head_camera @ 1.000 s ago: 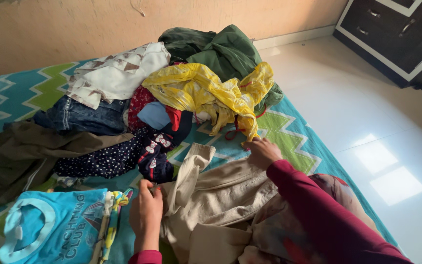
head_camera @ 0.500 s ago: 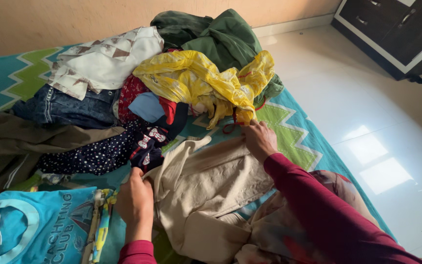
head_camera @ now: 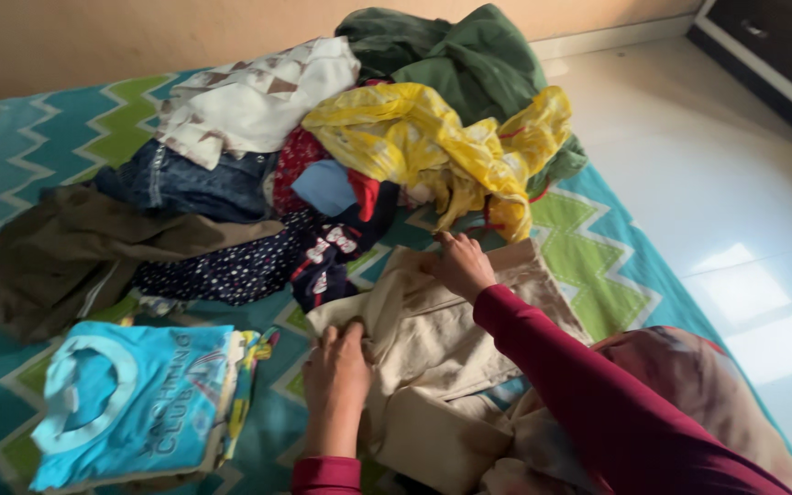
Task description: The person folds multiple items of clothing on a bed, including a beige t-shirt, dark shorts with a cartoon pattern, light blue shorts, red shorts, dark blue shorts, and a dark polka-dotted garment. Each item is smoothed and folded into a neat stack.
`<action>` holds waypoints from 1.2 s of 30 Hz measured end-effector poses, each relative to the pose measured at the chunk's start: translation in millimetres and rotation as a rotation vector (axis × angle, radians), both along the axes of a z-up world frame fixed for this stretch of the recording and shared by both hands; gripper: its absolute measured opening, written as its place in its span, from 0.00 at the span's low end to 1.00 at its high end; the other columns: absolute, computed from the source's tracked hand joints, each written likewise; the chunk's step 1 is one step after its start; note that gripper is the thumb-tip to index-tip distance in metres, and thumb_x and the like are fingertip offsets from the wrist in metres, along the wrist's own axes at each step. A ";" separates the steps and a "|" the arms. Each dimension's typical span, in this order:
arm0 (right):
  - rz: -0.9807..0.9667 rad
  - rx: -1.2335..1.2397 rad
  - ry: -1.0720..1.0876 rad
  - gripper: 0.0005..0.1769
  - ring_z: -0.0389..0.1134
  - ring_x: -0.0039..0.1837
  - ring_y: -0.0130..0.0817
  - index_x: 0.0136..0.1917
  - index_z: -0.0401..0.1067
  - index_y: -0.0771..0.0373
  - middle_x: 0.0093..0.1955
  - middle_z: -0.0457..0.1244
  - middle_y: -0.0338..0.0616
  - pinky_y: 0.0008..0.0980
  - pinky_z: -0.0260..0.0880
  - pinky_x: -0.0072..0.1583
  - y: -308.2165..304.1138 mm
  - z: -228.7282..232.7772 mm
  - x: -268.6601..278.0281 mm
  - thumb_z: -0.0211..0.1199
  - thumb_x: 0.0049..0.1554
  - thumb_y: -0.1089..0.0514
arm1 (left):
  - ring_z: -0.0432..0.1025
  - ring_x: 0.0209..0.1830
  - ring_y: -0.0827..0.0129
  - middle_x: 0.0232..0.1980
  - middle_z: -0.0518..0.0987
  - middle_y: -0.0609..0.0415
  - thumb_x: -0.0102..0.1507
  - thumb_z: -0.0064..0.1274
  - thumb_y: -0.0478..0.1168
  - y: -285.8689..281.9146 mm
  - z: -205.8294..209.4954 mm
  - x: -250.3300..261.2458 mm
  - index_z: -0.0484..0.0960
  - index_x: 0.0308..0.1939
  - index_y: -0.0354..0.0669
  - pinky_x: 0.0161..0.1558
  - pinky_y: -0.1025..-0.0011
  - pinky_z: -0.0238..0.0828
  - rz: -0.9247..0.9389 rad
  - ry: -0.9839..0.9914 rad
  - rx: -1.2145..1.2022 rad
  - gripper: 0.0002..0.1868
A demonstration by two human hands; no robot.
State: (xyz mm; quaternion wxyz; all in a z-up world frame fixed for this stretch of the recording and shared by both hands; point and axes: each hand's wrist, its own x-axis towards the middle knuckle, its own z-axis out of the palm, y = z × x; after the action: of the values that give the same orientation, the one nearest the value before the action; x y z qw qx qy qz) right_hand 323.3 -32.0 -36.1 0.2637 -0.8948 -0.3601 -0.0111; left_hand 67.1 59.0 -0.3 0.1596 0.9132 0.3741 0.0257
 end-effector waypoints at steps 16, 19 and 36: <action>0.797 0.576 0.926 0.12 0.68 0.58 0.25 0.59 0.68 0.67 0.55 0.67 0.39 0.29 0.71 0.61 -28.2 138.3 -39.4 0.62 0.62 0.67 | 0.71 0.64 0.51 0.64 0.76 0.41 0.50 0.54 0.32 34.0 15.9 -18.6 0.67 0.69 0.46 0.59 0.62 0.68 -0.108 -0.568 -0.519 0.40; 0.883 0.362 1.096 0.17 0.68 0.61 0.22 0.62 0.68 0.66 0.57 0.68 0.35 0.28 0.72 0.64 -52.1 170.4 -69.0 0.61 0.59 0.67 | 0.79 0.57 0.58 0.56 0.84 0.47 0.48 0.53 0.33 25.4 5.8 -34.3 0.73 0.65 0.52 0.57 0.67 0.74 -0.131 -0.289 -0.670 0.39; 0.572 0.663 0.823 0.10 0.67 0.50 0.19 0.59 0.74 0.66 0.48 0.69 0.34 0.24 0.70 0.52 37.1 110.3 -76.8 0.61 0.64 0.62 | 0.68 0.30 0.66 0.32 0.81 0.43 0.62 0.60 0.46 30.5 -6.2 -41.8 0.86 0.37 0.27 0.35 0.63 0.65 0.116 -0.342 -0.791 0.19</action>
State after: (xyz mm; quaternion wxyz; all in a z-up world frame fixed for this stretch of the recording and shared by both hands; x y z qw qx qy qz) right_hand 246.5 5.0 74.2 0.6392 -0.5631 -0.4321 0.2959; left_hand 25.3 89.4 -6.5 0.5553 0.7417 0.3740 0.0404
